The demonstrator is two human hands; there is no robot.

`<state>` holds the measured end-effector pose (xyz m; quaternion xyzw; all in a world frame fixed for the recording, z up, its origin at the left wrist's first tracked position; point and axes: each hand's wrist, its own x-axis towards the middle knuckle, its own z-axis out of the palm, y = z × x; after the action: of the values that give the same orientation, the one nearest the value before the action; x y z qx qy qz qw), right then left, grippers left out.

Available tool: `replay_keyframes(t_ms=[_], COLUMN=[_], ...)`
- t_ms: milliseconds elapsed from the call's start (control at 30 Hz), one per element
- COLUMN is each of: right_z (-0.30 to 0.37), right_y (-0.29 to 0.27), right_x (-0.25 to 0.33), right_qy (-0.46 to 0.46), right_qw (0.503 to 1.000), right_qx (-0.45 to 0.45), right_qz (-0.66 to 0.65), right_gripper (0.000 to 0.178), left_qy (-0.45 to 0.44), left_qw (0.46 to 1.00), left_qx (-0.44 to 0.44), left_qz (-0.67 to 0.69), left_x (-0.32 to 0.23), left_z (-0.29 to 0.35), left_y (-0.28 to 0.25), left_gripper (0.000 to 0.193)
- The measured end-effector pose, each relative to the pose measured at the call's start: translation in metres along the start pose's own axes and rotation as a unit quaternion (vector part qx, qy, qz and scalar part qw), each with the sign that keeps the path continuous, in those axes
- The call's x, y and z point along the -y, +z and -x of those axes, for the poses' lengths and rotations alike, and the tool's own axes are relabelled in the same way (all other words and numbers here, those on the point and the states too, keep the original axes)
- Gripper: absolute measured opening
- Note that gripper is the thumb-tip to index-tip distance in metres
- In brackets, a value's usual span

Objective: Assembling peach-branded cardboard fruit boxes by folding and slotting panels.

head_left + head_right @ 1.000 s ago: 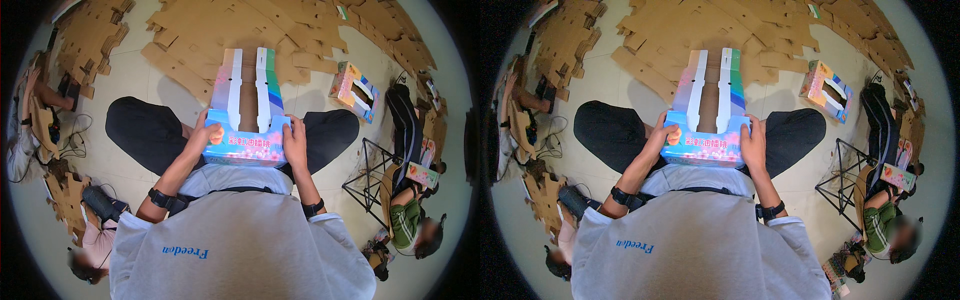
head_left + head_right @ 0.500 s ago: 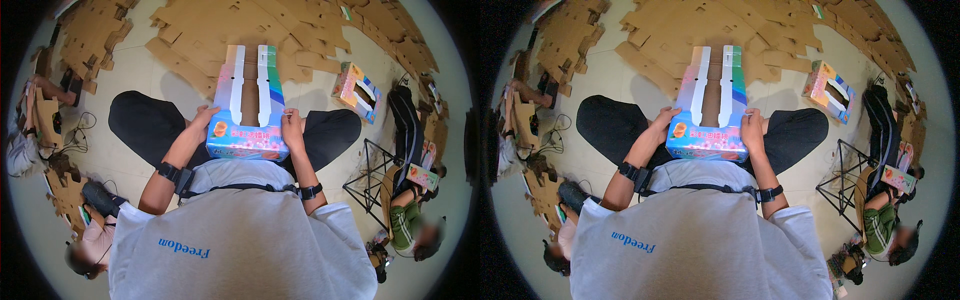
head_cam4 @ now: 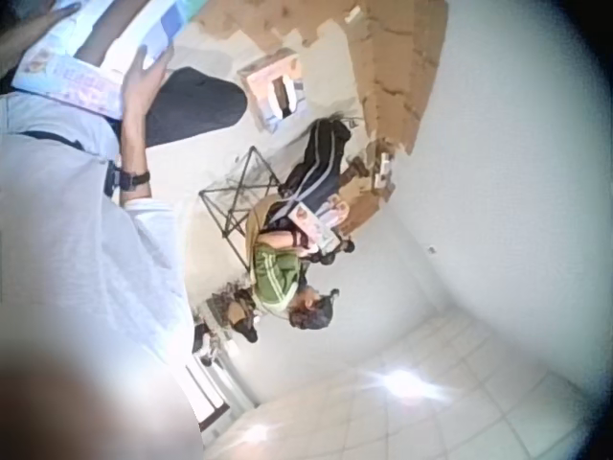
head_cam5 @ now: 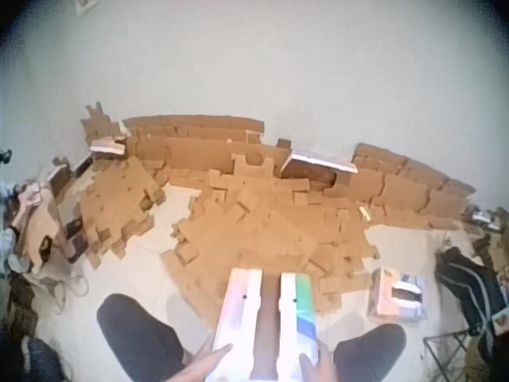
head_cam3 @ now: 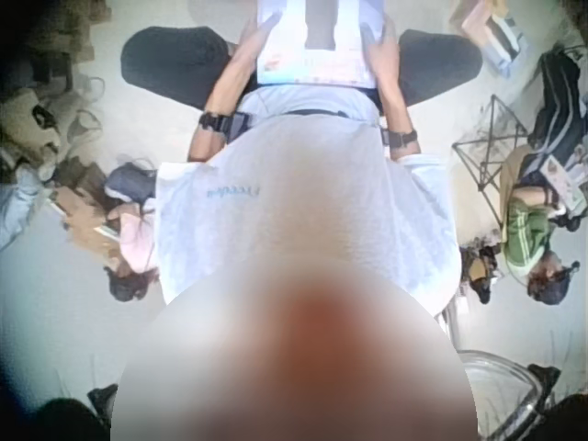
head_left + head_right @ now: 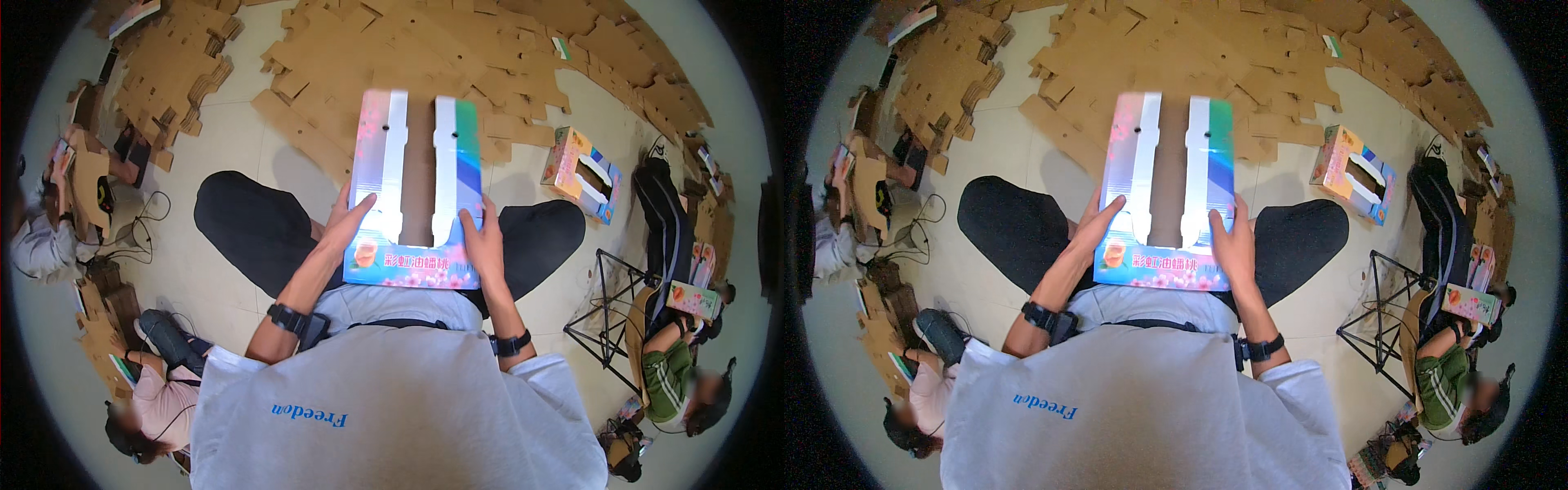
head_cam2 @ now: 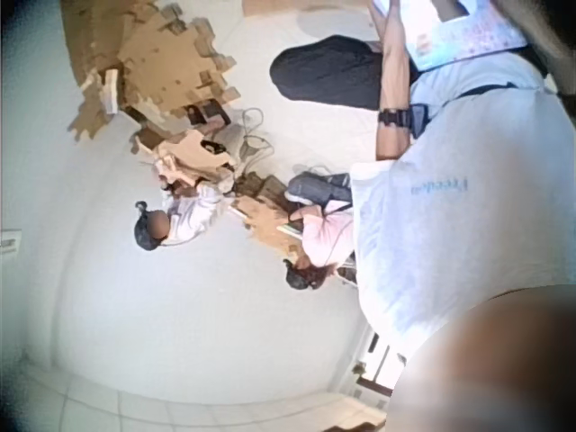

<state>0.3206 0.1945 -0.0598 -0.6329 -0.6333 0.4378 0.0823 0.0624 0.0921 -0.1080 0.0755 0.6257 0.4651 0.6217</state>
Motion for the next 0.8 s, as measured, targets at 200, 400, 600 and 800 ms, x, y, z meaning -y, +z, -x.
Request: replay_keyframes(t_ms=[200, 400, 600, 800], right_z=[-0.022, -0.056, -0.061, -0.06], right_y=[-0.034, -0.045, -0.012, -0.014], right_x=[0.004, 0.047, -0.01, -0.006], right_qy=[-0.186, -0.198, -0.35, -0.384], right_qw=[0.933, 0.923, 0.906, 0.887], right_qx=[-0.079, -0.072, -0.141, -0.243], right_qz=[-0.299, -0.323, -0.193, 0.085], right_gripper=[0.064, 0.061, 0.035, 0.025], left_qy=[0.277, 0.328, 0.498, 0.524], left_qw=[0.952, 0.939, 0.833, 0.803], left_qx=[-0.01, -0.011, -0.077, -0.132], left_qz=[-0.133, -0.102, -0.229, -0.251], left_x=[-0.045, -0.074, -0.074, -0.081], left_z=[0.027, 0.01, -0.006, -0.01], left_y=[0.011, 0.0, 0.019, 0.036], left_gripper=[0.097, 0.081, 0.056, 0.044])
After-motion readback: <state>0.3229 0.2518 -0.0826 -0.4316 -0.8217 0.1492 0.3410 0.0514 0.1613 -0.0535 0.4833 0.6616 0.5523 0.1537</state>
